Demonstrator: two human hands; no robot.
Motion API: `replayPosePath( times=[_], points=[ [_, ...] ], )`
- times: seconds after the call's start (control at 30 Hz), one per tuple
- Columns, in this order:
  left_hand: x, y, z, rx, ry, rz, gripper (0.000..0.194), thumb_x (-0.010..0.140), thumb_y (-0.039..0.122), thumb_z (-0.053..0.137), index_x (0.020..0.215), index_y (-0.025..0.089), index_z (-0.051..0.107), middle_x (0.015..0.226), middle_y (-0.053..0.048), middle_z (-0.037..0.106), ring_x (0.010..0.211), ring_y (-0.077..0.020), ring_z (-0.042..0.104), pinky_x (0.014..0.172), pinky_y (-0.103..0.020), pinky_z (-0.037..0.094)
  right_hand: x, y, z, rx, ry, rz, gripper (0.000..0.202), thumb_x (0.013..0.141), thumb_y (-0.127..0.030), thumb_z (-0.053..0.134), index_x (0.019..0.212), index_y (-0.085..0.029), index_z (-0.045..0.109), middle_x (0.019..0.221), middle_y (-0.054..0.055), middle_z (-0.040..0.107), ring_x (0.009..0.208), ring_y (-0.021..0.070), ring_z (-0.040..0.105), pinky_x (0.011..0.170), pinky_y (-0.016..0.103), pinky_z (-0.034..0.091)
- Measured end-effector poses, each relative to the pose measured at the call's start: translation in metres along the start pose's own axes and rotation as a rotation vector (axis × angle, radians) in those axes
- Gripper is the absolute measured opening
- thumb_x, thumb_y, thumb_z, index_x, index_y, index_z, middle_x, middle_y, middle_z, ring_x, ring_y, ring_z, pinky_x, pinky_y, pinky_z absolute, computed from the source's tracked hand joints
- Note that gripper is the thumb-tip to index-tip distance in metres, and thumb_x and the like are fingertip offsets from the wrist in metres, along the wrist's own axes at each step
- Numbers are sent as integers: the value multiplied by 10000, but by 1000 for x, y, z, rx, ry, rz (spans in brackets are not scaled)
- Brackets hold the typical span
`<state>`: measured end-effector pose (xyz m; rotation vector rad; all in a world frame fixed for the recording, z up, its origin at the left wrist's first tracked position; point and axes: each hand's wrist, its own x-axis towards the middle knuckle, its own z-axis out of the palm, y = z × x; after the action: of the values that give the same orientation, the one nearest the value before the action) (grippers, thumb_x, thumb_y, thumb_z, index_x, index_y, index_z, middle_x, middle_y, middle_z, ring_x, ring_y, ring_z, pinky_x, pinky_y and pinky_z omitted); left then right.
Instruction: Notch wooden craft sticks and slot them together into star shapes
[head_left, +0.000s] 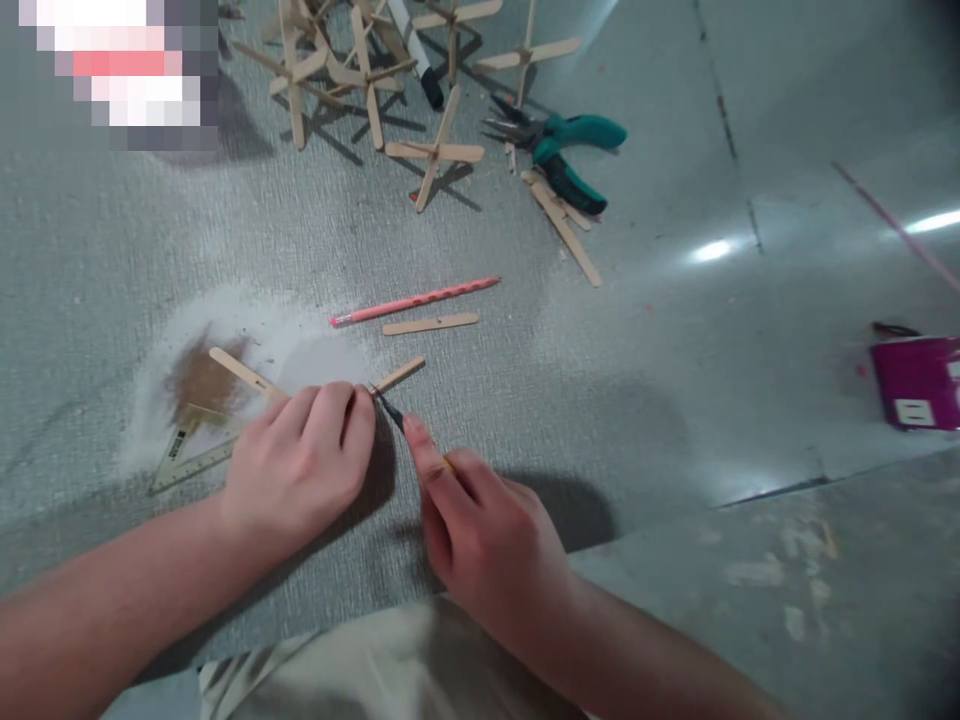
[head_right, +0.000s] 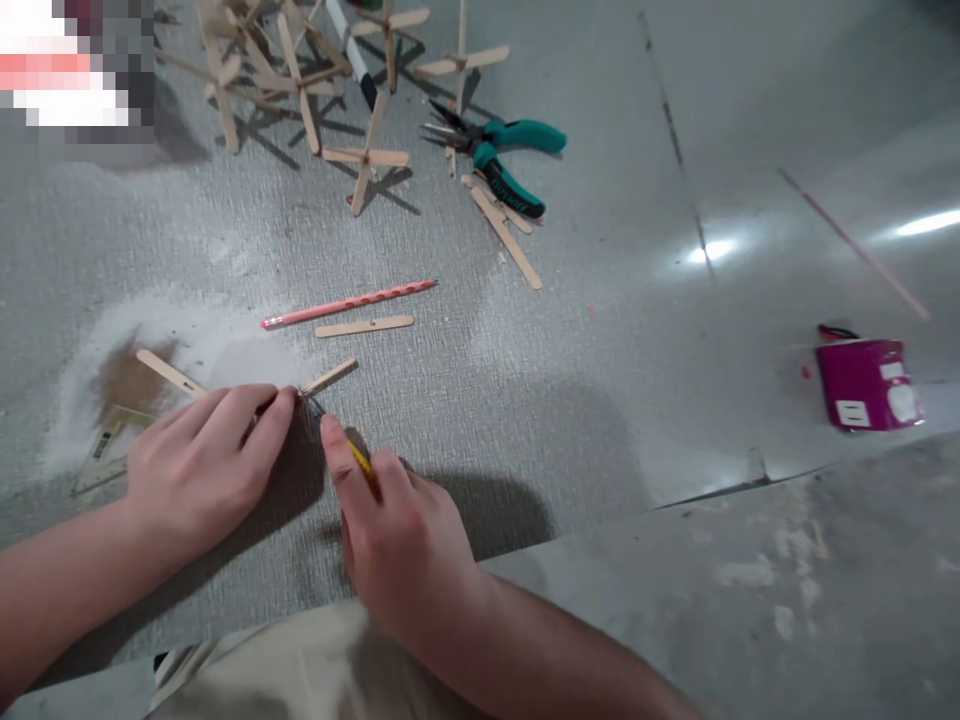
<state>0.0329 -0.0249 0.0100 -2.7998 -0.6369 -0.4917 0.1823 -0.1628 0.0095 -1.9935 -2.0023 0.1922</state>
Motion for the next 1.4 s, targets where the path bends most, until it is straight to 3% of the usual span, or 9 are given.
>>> replayPosePath(
  times=[0.2,0.53,0.83,1.2,1.4],
  points=[
    [4,0,1,-4,-20,62,147,897,12,569,873,60,706,721,-75,689,560,-188,589,453,-310,413,0,-3,3,4,3,3,458,1010,-111,395,1453,-73,501,813,33,637,581,143,585,518,278,477],
    [3,-8,5,-104,-78,91,258,953,51,483,774,134,648,651,-41,526,560,-185,469,463,-325,375,-6,-4,7,-1,10,22,465,1017,-140,391,1469,-81,484,810,16,632,548,138,545,489,294,443],
    [-1,-13,14,-181,-65,74,280,954,64,488,715,180,580,666,-28,500,594,-169,444,499,-319,347,-10,-4,6,-38,0,17,487,1003,-123,378,1479,-82,472,771,2,590,543,135,491,479,279,401],
    [4,-13,14,-262,-1,76,345,949,53,439,646,183,539,636,-16,462,580,-156,412,490,-314,315,1,-1,4,-16,-31,29,520,973,-103,365,1462,-64,539,740,11,576,531,137,452,478,281,380],
    [2,-12,17,-249,-16,43,282,906,58,485,664,185,555,653,-14,476,592,-154,423,519,-307,319,0,-2,9,-68,-10,27,524,977,-120,408,1484,-82,535,727,11,556,539,131,405,466,269,343]
  ],
)
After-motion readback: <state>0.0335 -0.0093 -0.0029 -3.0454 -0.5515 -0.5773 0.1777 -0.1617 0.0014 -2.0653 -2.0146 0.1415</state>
